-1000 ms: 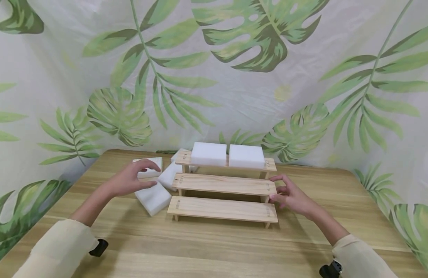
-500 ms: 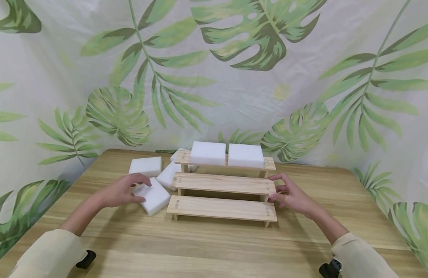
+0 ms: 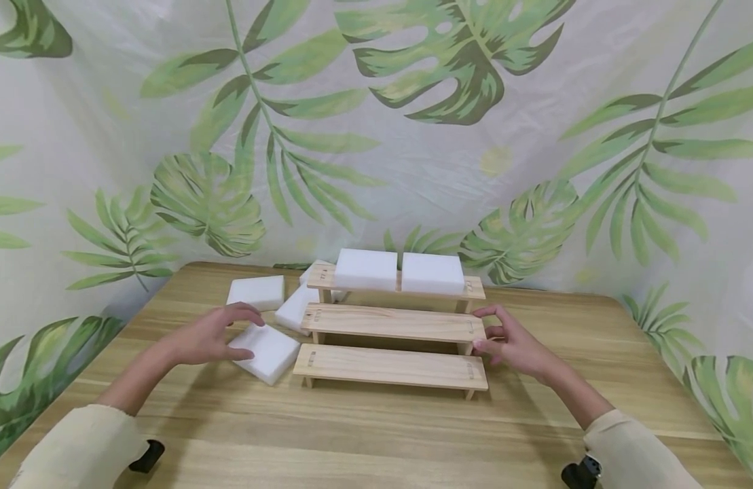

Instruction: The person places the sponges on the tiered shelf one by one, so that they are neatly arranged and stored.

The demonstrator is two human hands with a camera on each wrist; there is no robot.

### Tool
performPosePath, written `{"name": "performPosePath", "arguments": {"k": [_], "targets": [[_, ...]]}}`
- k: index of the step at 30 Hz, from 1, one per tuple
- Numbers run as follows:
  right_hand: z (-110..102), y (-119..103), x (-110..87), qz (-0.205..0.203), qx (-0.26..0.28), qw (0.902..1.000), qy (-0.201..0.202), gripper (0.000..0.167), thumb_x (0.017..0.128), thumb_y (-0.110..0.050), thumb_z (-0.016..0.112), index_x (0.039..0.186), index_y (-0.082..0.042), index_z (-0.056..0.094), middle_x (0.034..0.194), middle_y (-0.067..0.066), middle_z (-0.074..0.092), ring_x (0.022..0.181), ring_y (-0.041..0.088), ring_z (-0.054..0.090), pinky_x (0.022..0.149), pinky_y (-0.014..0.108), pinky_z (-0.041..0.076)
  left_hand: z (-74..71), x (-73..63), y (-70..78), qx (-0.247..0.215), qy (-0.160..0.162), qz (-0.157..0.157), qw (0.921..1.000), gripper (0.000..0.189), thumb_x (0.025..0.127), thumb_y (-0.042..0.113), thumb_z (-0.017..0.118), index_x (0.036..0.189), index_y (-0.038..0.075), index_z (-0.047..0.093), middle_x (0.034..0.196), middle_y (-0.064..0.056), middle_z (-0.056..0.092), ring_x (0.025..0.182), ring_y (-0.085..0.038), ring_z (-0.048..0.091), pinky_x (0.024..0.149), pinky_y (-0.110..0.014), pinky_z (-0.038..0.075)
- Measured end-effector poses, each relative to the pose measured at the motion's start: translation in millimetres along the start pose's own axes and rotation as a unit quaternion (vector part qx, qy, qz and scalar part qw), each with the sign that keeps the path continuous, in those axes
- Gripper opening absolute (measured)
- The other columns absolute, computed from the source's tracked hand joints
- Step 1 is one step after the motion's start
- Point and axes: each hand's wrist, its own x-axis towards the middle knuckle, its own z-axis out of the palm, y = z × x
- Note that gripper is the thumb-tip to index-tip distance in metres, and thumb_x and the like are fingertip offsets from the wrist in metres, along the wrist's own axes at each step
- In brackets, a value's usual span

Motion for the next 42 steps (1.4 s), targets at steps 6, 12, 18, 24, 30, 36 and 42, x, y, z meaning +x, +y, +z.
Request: {"name": "performPosePath", "arguments": {"k": [6,12,18,24,30,36,42], "targets": [[0,1,-0.2,-0.001,-0.002,1.0000,0.000,0.056,0.103,-0.010,0.063,0.147,0.002,0.031,0.107,0.026,0.069,0.107,0.041,0.068,0.077,0.048,0.056,1.0,-1.7,-2.2,-0.005,-0.024,0.017,0.9995,0.055,0.073,0.027,0.094,0.120,0.010,0.070,0.127,-0.014,0.066,0.119,-0.037,0.059,0.096,-0.043,0.048],[1,0,0.2,0.005,-0.001,1.0000,0.003,0.055,0.103,-0.008,0.063,0.146,0.002,0.031,0.106,0.027,0.069,0.107,0.042,0.068,0.076,0.047,0.055,1.0,-2.5,-3.8,-0.016,-0.028,0.033,0.9989,0.064,0.064,0.017,0.097,0.121,0.008,0.068,0.126,-0.011,0.065,0.118,-0.032,0.056,0.096,-0.038,0.046],[0,-1,0.1,0.009,0.000,0.9999,0.005,0.055,0.102,-0.008,0.063,0.146,0.002,0.031,0.106,0.026,0.069,0.107,0.042,0.068,0.077,0.048,0.055,0.0,-0.8,-2.6,-0.022,-0.047,0.017,0.9985,0.067,0.065,0.010,0.095,0.125,0.007,0.067,0.133,-0.019,0.062,0.125,-0.042,0.054,0.101,-0.046,0.045],[0,0,-0.2,0.008,0.000,1.0000,0.005,0.055,0.102,-0.007,0.063,0.146,0.002,0.031,0.105,0.027,0.069,0.106,0.042,0.068,0.076,0.048,0.055,-1.3,-1.2,-2.6,-0.028,-0.064,-0.008,0.9975,0.064,0.068,0.002,0.092,0.127,0.007,0.066,0.132,-0.015,0.063,0.125,-0.039,0.054,0.100,-0.050,0.046],[0,2,-0.1,0.008,0.001,0.9999,0.006,0.055,0.102,-0.007,0.063,0.146,0.002,0.032,0.106,0.026,0.069,0.106,0.041,0.068,0.076,0.047,0.055,-6.4,-3.7,-6.4,-0.018,-0.063,-0.009,0.9978,0.062,0.069,0.001,0.091,0.126,0.006,0.065,0.131,-0.013,0.064,0.124,-0.039,0.056,0.100,-0.057,0.046],[0,3,-0.1,0.007,0.003,0.9999,0.006,0.055,0.102,-0.007,0.064,0.146,0.002,0.032,0.106,0.026,0.069,0.106,0.041,0.068,0.076,0.047,0.055,-14.3,-9.2,-7.7,-0.020,-0.056,0.000,0.9982,0.062,0.068,-0.001,0.089,0.125,0.007,0.065,0.130,-0.011,0.064,0.122,-0.033,0.055,0.096,-0.056,0.048],[-1,2,1.4,0.007,-0.002,1.0000,0.004,0.056,0.103,-0.009,0.064,0.147,0.001,0.031,0.106,0.024,0.070,0.107,0.040,0.069,0.077,0.047,0.056,-27.4,-15.1,-7.3,-0.028,-0.025,0.010,0.9992,0.064,0.065,-0.005,0.088,0.122,0.011,0.065,0.127,-0.009,0.064,0.116,-0.018,0.055,0.090,-0.054,0.049]]}}
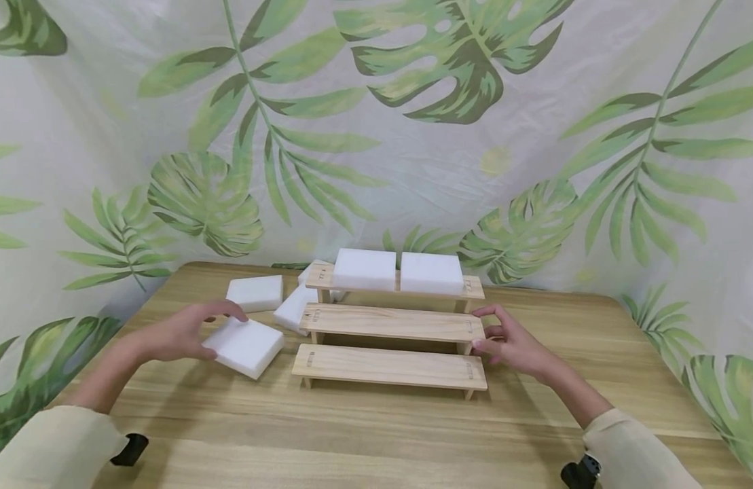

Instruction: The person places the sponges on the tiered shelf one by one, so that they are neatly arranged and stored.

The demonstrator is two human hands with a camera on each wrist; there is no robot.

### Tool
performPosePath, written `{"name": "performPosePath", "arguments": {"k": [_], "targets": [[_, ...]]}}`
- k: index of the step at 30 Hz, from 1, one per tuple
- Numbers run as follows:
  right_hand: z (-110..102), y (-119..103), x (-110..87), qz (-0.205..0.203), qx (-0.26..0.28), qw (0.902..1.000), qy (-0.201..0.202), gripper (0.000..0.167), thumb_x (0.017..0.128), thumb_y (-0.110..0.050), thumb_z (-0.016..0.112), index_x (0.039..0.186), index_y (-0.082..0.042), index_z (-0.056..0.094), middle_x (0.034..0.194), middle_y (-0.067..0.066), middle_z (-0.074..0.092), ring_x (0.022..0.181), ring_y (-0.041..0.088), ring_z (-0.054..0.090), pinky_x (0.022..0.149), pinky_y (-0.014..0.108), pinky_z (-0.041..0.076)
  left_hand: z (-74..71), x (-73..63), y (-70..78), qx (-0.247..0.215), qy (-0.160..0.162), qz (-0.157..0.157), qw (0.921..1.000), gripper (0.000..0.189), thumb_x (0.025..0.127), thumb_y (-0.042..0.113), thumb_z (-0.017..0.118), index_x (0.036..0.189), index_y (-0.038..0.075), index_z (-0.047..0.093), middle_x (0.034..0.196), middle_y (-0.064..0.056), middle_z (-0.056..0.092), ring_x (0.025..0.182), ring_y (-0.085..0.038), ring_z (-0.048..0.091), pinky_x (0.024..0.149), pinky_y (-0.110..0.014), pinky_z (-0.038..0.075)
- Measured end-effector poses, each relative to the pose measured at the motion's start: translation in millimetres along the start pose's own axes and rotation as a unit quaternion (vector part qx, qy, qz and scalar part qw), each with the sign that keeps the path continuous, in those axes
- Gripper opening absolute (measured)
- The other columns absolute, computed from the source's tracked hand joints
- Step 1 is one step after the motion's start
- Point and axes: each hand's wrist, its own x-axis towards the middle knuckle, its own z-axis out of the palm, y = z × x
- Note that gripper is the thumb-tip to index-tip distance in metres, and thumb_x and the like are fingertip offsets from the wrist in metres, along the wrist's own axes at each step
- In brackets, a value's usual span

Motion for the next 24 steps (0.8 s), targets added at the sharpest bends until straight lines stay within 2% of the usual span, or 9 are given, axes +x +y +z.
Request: {"name": "performPosePath", "arguments": {"k": [4,8,16,24], "targets": [[0,-1,0.3,0.001,-0.002,1.0000,-0.001,0.056,0.103,-0.010,0.064,0.147,0.001,0.031,0.106,0.021,0.070,0.107,0.038,0.069,0.077,0.047,0.056,-9.4,-1.0,0.6,0.022,0.033,0.026,0.9989,0.067,0.061,-0.007,0.089,0.120,0.013,0.065,0.122,-0.005,0.065,0.111,-0.011,0.056,0.086,-0.050,0.050],[0,-1,-0.2,0.002,-0.002,1.0000,-0.001,0.056,0.103,-0.009,0.064,0.147,0.001,0.031,0.105,0.020,0.070,0.106,0.038,0.069,0.078,0.047,0.056,-16.8,1.2,3.0,0.036,0.053,0.032,0.9974,0.067,0.062,-0.006,0.091,0.122,0.014,0.066,0.123,-0.003,0.066,0.112,-0.010,0.056,0.087,-0.045,0.052],[0,-1,-0.6,0.003,0.002,1.0000,-0.002,0.056,0.103,-0.010,0.064,0.147,0.001,0.031,0.106,0.022,0.070,0.107,0.039,0.069,0.078,0.048,0.056,-23.2,5.9,9.5,0.046,0.074,0.036,0.9955,0.067,0.067,0.005,0.094,0.127,0.014,0.066,0.126,-0.004,0.068,0.113,-0.005,0.055,0.088,-0.041,0.054],[0,-1,-0.6,0.002,0.004,1.0000,0.001,0.056,0.103,-0.009,0.064,0.147,0.001,0.032,0.107,0.025,0.070,0.107,0.039,0.068,0.077,0.048,0.056,-29.5,12.2,24.1,0.026,0.083,0.040,0.9954,0.063,0.070,0.010,0.095,0.126,0.016,0.068,0.128,-0.005,0.067,0.111,-0.004,0.056,0.089,-0.034,0.054]]}}
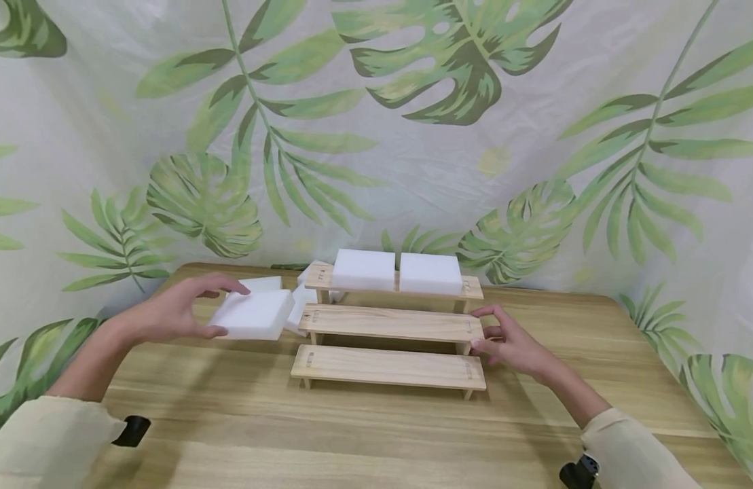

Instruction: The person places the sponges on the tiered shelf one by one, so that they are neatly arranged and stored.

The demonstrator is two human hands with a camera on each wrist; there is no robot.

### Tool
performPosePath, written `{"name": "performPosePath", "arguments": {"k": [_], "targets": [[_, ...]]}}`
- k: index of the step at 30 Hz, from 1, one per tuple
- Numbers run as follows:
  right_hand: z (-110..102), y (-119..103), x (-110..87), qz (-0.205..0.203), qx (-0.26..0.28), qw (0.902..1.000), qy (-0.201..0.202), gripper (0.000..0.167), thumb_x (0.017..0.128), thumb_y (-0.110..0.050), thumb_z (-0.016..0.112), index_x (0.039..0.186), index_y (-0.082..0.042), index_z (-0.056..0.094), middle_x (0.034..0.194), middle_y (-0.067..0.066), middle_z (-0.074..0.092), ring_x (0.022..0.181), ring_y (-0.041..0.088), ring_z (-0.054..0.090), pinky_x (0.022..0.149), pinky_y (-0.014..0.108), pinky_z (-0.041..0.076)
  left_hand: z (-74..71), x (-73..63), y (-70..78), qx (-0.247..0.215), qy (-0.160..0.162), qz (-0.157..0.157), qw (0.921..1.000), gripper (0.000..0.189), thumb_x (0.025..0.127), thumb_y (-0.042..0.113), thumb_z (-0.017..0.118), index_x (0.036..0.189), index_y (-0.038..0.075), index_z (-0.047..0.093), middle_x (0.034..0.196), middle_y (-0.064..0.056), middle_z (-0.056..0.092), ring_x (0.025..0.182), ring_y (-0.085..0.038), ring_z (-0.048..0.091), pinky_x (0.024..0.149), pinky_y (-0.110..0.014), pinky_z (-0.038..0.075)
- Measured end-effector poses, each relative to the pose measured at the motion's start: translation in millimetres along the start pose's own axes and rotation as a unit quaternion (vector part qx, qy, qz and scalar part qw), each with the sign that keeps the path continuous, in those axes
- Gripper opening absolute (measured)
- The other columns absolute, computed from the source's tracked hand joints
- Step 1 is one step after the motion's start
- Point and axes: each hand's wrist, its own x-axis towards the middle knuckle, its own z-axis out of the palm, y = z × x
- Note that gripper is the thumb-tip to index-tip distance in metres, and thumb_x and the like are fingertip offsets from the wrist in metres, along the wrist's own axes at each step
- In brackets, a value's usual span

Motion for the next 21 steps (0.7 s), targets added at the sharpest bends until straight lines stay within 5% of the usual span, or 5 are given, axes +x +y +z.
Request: {"name": "performPosePath", "arguments": {"k": [10,21], "targets": [[0,-1,0.4,-0.001,-0.002,1.0000,-0.001,0.056,0.103,-0.010,0.064,0.147,0.001,0.031,0.107,0.026,0.070,0.108,0.041,0.068,0.077,0.048,0.056,0.8,16.0,20.7,-0.019,-0.019,0.007,0.9996,0.054,0.076,0.017,0.093,0.125,0.020,0.068,0.128,-0.001,0.066,0.110,-0.011,0.058,0.089,-0.034,0.053],[-1,0,0.4,-0.004,-0.004,1.0000,-0.002,0.057,0.103,-0.010,0.064,0.147,0.002,0.031,0.105,0.023,0.071,0.106,0.039,0.069,0.077,0.048,0.056,13.2,37.2,35.9,-0.035,-0.012,0.081,0.9961,0.046,0.078,0.012,0.090,0.119,0.019,0.069,0.122,0.001,0.068,0.107,-0.012,0.060,0.087,-0.029,0.049]]}}
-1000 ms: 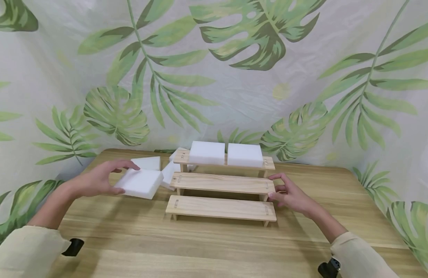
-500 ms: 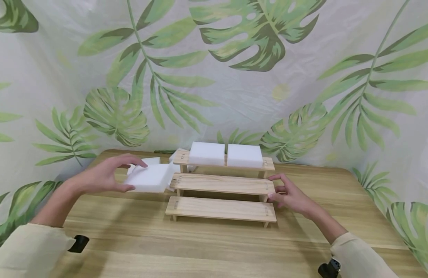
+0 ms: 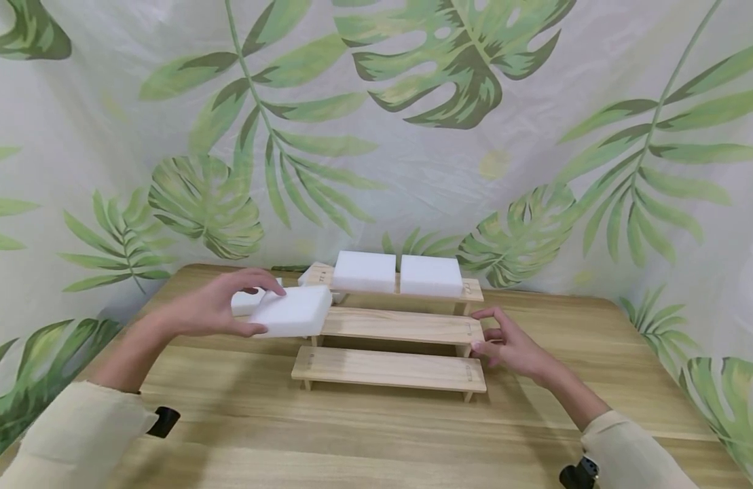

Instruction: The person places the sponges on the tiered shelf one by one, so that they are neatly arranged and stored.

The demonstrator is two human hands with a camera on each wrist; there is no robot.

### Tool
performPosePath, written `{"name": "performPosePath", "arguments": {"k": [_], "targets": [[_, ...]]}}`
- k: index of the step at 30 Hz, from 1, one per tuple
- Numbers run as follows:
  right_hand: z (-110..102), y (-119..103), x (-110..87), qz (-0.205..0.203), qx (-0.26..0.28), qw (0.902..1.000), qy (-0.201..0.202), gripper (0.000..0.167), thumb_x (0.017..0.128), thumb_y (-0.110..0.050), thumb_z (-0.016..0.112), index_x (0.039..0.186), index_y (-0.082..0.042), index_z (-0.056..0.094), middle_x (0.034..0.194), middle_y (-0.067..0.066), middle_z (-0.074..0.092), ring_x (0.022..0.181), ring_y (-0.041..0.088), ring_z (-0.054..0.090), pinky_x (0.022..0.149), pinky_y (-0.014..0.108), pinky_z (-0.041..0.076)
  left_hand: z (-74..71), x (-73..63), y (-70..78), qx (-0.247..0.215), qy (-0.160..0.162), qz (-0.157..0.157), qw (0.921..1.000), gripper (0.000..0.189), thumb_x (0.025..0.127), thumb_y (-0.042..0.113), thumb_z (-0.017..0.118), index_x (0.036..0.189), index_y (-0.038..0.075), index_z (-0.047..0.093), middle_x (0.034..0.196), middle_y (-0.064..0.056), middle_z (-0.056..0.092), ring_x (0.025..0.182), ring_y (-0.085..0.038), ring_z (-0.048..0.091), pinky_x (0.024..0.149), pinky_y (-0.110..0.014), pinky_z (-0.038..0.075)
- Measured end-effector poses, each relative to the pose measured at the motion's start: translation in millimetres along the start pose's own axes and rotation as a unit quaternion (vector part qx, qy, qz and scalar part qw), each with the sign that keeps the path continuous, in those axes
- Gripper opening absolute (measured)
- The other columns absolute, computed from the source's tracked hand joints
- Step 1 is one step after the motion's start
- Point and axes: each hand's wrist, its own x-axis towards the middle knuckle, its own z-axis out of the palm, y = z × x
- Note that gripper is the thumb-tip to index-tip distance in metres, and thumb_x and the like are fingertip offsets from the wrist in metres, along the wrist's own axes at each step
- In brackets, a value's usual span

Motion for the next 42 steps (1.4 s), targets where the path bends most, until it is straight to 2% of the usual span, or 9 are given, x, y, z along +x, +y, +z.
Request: {"name": "performPosePath", "arguments": {"k": [4,8,14,19,23,27,34,39,42], "targets": [[0,1,0.2,-0.003,-0.002,1.0000,-0.001,0.057,0.103,-0.010,0.064,0.147,0.002,0.031,0.105,0.024,0.071,0.105,0.039,0.069,0.077,0.048,0.056,6.7,9.1,5.7,0.005,-0.002,-0.002,1.0000,0.044,0.079,0.013,0.089,0.117,0.019,0.070,0.119,0.003,0.067,0.104,-0.013,0.061,0.086,-0.032,0.050],[0,1,0.3,-0.003,-0.004,1.0000,0.000,0.056,0.103,-0.010,0.064,0.146,0.003,0.031,0.106,0.024,0.070,0.105,0.038,0.069,0.076,0.048,0.056,13.8,19.5,10.4,-0.012,-0.012,-0.007,0.9998,0.042,0.080,0.015,0.089,0.118,0.019,0.071,0.121,0.002,0.066,0.107,-0.016,0.060,0.088,-0.035,0.050],[0,1,0.5,-0.001,-0.001,1.0000,-0.001,0.056,0.103,-0.010,0.063,0.147,0.003,0.031,0.106,0.023,0.071,0.106,0.039,0.069,0.077,0.048,0.056,26.6,31.4,13.6,-0.046,-0.009,-0.005,0.9989,0.040,0.083,0.015,0.087,0.120,0.017,0.071,0.124,-0.002,0.065,0.106,-0.018,0.059,0.086,-0.033,0.050],[0,1,0.2,0.000,0.003,1.0000,-0.001,0.056,0.103,-0.010,0.064,0.147,0.002,0.031,0.105,0.022,0.071,0.106,0.039,0.069,0.077,0.047,0.056,36.2,40.7,18.4,-0.067,-0.022,-0.014,0.9974,0.041,0.084,0.017,0.087,0.122,0.019,0.071,0.128,-0.001,0.064,0.113,-0.019,0.059,0.091,-0.034,0.049],[1,1,-0.4,-0.001,0.004,1.0000,-0.001,0.057,0.103,-0.010,0.064,0.147,0.002,0.031,0.104,0.022,0.071,0.106,0.039,0.069,0.077,0.047,0.056,42.9,48.7,23.0,-0.081,-0.028,-0.011,0.9962,0.042,0.083,0.017,0.088,0.121,0.019,0.071,0.127,0.001,0.063,0.115,-0.019,0.058,0.096,-0.041,0.049],[1,1,-1.1,-0.002,0.005,1.0000,0.000,0.057,0.103,-0.010,0.064,0.147,0.002,0.031,0.104,0.022,0.071,0.106,0.039,0.069,0.077,0.048,0.056,49.9,56.1,25.8,-0.094,-0.027,-0.004,0.9952,0.043,0.082,0.018,0.088,0.121,0.019,0.071,0.124,0.002,0.063,0.109,-0.019,0.055,0.094,-0.042,0.047],[2,1,-2.6,-0.003,0.004,1.0000,-0.001,0.057,0.103,-0.011,0.064,0.147,0.002,0.031,0.105,0.023,0.071,0.107,0.040,0.069,0.078,0.049,0.056,62.9,66.6,32.8,-0.109,-0.027,-0.013,0.9936,0.043,0.083,0.023,0.088,0.122,0.019,0.071,0.128,0.002,0.061,0.104,-0.026,0.056,0.091,-0.048,0.050],[3,0,-2.9,0.000,0.002,1.0000,0.001,0.057,0.103,-0.011,0.064,0.147,0.002,0.031,0.105,0.023,0.071,0.107,0.041,0.069,0.078,0.049,0.056,70.9,75.6,36.1,-0.099,-0.023,0.008,0.9948,0.043,0.083,0.023,0.088,0.123,0.014,0.074,0.126,-0.002,0.064,0.112,-0.021,0.058,0.093,-0.052,0.051],[3,0,-2.8,0.003,0.003,1.0000,0.001,0.056,0.103,-0.011,0.064,0.147,0.001,0.031,0.105,0.024,0.071,0.107,0.041,0.069,0.078,0.049,0.056,74.7,80.4,38.3,-0.092,-0.015,0.019,0.9955,0.041,0.083,0.024,0.088,0.120,0.013,0.076,0.123,-0.003,0.065,0.110,-0.020,0.060,0.091,-0.050,0.052]]}}
